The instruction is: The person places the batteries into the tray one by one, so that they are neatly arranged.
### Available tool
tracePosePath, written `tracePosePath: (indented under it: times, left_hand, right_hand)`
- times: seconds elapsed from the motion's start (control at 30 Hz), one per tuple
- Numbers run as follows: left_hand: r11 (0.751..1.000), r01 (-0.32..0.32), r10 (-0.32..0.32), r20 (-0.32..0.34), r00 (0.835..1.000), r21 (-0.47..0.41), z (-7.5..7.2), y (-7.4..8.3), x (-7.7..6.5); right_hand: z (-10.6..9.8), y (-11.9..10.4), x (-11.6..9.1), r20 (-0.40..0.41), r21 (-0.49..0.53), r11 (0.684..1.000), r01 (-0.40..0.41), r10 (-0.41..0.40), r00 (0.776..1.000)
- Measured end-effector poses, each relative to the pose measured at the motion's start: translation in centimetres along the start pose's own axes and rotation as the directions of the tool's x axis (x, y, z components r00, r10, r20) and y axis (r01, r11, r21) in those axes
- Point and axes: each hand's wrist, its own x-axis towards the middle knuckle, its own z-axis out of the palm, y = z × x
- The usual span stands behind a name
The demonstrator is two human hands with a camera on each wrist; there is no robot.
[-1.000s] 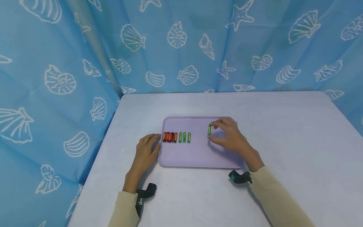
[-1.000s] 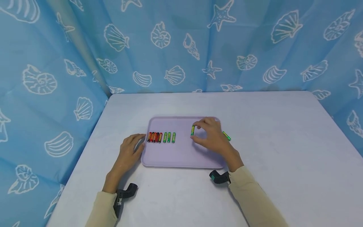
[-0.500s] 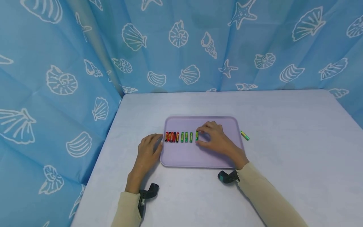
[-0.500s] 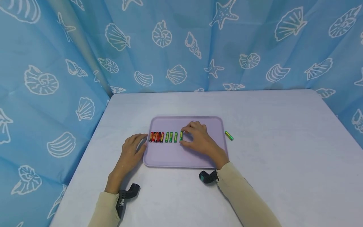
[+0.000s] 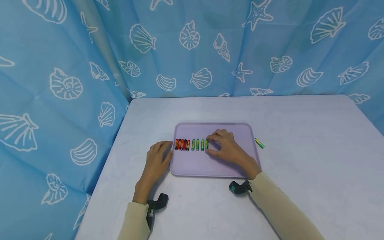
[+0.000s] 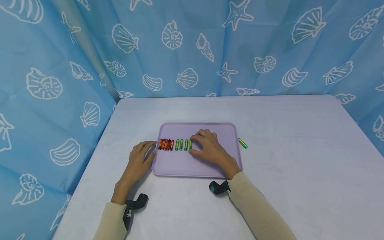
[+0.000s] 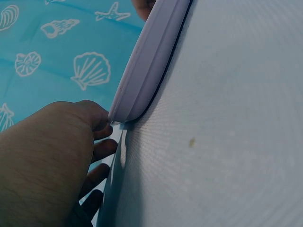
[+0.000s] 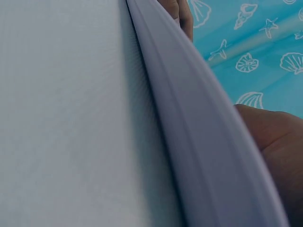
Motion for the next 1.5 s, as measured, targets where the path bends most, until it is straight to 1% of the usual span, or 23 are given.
tracePosePath:
  times: [0.1,0.27,0.43,0.6,0.7,0.77,0.87,1.0,1.13,1.2,1.37,1.5]
  left_hand:
    - [1.0,-0.008,0.008,-0.004,1.0,-0.002,0.0,0.1,0.0]
    - [1.0,0.006,-0.006,0.005,1.0,0.01,-0.1,0.3,-0.1]
    - [1.0,0.005,-0.005,-0.004,1.0,0.016,0.0,0.4,-0.1]
    - [1.0,-0.004,0.004,-0.011,1.0,0.009,0.1,0.4,-0.1]
    - [1.0,-0.013,0.013,-0.013,1.0,0.008,0.1,0.5,-0.1]
    - [1.0,-0.016,0.016,-0.013,1.0,0.01,0.1,0.5,0.0]
    - [1.0,-0.012,0.012,-0.006,1.0,0.017,0.1,0.5,0.0]
    - [1.0,0.001,-0.001,0.006,1.0,0.021,-0.1,0.3,0.0]
    - [1.0,0.004,-0.004,0.007,1.0,0.022,0.0,0.2,0.0]
    - [1.0,0.001,-0.001,0.005,1.0,0.022,0.0,0.1,0.0]
    - [1.0,0.005,-0.005,0.0,1.0,0.017,0.1,0.0,-0.1]
    - [1.0,0.008,-0.008,-0.001,1.0,0.016,0.1,0.0,-0.1]
  right_hand:
    - [0.1,0.1,-0.1,0.0,-0.007,1.0,0.002,-0.002,1.0]
    - [0.2,0.3,-0.2,0.005,-0.014,1.0,-0.007,0.008,1.0]
    - [-0.3,0.3,-0.4,-0.003,-0.028,1.0,-0.007,0.007,1.0]
    - [-1.9,0.5,-1.3,-0.073,-0.032,0.998,0.048,-0.05,0.996]
    - [-3.1,1.2,-2.2,-0.136,-0.058,0.996,0.074,-0.081,0.987]
    - [-4.0,1.9,-2.9,-0.173,-0.069,0.995,0.076,-0.087,0.981]
    - [-5.2,3.3,-4.0,-0.213,-0.07,0.996,0.061,-0.075,0.974]
    - [-6.5,5.3,-5.8,-0.225,-0.06,0.998,0.014,-0.027,0.974]
    - [-8.0,7.0,-7.2,-0.224,-0.064,0.997,-0.038,0.023,0.974]
    - [-8.8,7.7,-7.7,-0.208,-0.063,0.996,-0.062,0.048,0.977]
    - [-10.3,9.1,-8.7,-0.11,-0.041,0.992,-0.119,0.114,0.987]
    - [-10.6,10.1,-9.1,-0.041,-0.017,0.992,-0.124,0.124,0.991]
